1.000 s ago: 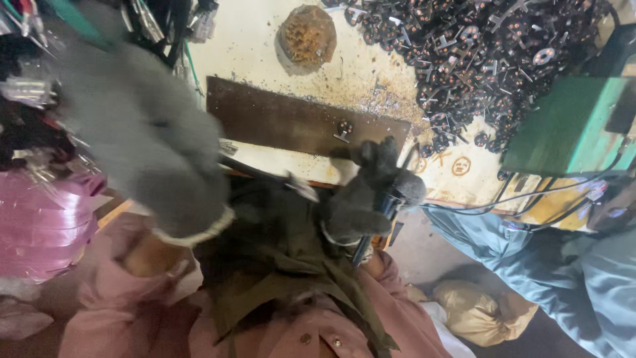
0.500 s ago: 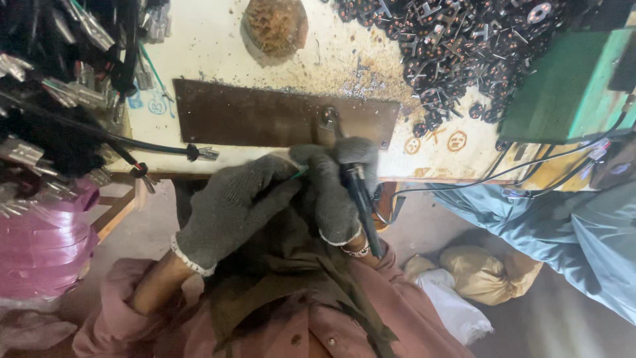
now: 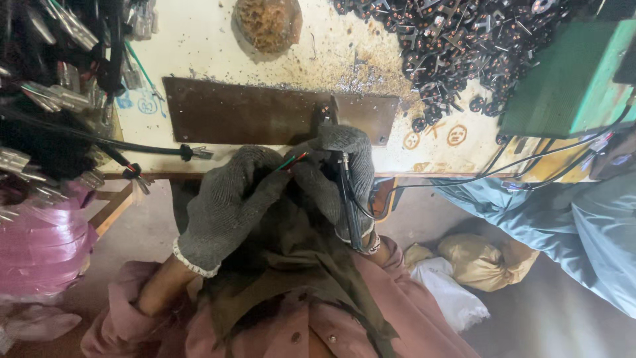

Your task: The person, wearing gloves, solders small wires to connector components at a workbench. They hold a soldering iron in one hand and a wire and connector in the other, repeatedly soldering finished pieces and setting them on a metal plate, working through a pile of similar connectors.

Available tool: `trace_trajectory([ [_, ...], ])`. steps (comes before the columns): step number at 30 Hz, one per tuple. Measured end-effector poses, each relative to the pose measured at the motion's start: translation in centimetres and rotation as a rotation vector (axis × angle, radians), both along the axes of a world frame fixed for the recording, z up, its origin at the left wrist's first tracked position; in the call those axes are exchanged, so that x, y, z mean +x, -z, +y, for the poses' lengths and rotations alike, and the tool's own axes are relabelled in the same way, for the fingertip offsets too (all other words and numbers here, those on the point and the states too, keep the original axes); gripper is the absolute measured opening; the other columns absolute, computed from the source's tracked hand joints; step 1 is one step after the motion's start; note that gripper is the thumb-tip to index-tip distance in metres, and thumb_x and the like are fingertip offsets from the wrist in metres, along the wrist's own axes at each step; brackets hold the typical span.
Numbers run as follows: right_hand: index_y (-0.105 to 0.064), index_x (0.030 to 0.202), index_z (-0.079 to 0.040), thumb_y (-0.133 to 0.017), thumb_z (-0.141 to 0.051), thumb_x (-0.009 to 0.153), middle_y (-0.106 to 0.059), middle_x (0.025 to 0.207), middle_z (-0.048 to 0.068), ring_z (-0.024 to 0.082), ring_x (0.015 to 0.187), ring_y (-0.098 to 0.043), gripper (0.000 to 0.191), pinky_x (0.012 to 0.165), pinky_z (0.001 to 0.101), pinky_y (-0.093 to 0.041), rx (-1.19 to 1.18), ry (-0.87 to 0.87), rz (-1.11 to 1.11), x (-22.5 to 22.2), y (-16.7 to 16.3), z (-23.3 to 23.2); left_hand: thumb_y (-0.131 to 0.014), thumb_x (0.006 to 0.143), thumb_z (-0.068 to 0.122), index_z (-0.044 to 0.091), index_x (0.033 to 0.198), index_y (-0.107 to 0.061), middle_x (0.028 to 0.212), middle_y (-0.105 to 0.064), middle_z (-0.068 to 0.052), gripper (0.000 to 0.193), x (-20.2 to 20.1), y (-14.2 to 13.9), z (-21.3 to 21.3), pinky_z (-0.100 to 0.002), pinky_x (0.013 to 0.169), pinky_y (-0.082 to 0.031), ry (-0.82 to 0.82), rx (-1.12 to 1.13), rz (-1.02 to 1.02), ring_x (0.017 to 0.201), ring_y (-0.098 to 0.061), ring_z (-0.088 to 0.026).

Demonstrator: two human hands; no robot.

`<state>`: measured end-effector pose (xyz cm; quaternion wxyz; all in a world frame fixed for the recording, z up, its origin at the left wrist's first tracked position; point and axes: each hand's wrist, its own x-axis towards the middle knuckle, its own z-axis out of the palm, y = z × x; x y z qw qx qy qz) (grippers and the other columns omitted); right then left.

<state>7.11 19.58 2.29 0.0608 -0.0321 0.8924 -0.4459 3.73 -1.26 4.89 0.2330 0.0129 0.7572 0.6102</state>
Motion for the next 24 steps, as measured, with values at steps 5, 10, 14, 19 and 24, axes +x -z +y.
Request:
trace_trajectory([
  [5,-0.062,0.128,-0.001,-0.072,-0.013,0.094,-0.072,0.115,0.011,0.019,0.104,-0.069,0.037,0.089,0.0308,-0.058,-0.947,0.664,-0.592,2.9,4.4,1.0,-0.069,0.098,0.003,0.004,0.115,-0.064,0.111,-0.068,-0.014,0.017,0.2,0.0,-0.1,-0.037,0.095,-0.053,-0.055,0.045,0.229,0.106,-0.068,-0.03],
  [10,-0.059,0.134,-0.001,-0.068,-0.012,0.096,-0.069,0.122,0.01,0.017,0.108,-0.066,0.041,0.093,0.0285,-0.056,-0.583,0.248,-0.418,5.2,5.4,2.6,-0.071,0.096,0.002,0.002,0.112,-0.065,0.11,-0.067,-0.013,0.017,0.7,0.2,0.3,-0.036,0.091,-0.054,-0.131,0.045,0.169,0.101,-0.068,-0.028],
  [14,-0.057,0.134,-0.001,-0.07,-0.011,0.095,-0.067,0.122,0.01,0.017,0.107,-0.066,0.042,0.091,0.0282,-0.056,-0.185,0.092,-0.171,4.6,3.7,2.8,-0.072,0.094,0.002,0.004,0.112,-0.065,0.111,-0.067,-0.012,0.02,0.7,0.0,0.0,-0.036,0.09,-0.056,-0.11,-0.02,0.147,0.1,-0.069,-0.028],
  [19,-0.055,0.134,-0.001,-0.073,-0.009,0.094,-0.066,0.121,0.01,0.016,0.105,-0.066,0.045,0.088,0.0278,-0.056,-0.267,0.147,-0.137,4.3,3.7,1.8,-0.074,0.086,0.003,0.005,0.124,-0.07,0.124,-0.068,-0.016,0.039,0.6,-0.6,0.4,-0.042,0.082,-0.056,0.107,-0.316,0.388,0.104,-0.069,-0.035],
  [24,-0.053,0.133,-0.002,-0.076,-0.007,0.092,-0.064,0.121,0.01,0.015,0.103,-0.065,0.047,0.086,0.0274,-0.056,-0.834,0.405,-0.265,4.6,4.1,1.6,-0.076,0.093,0.008,0.007,0.115,-0.069,0.12,-0.069,-0.012,0.023,0.8,-0.5,0.7,-0.039,0.082,-0.057,-0.066,-0.204,0.17,0.096,-0.071,-0.03],
])
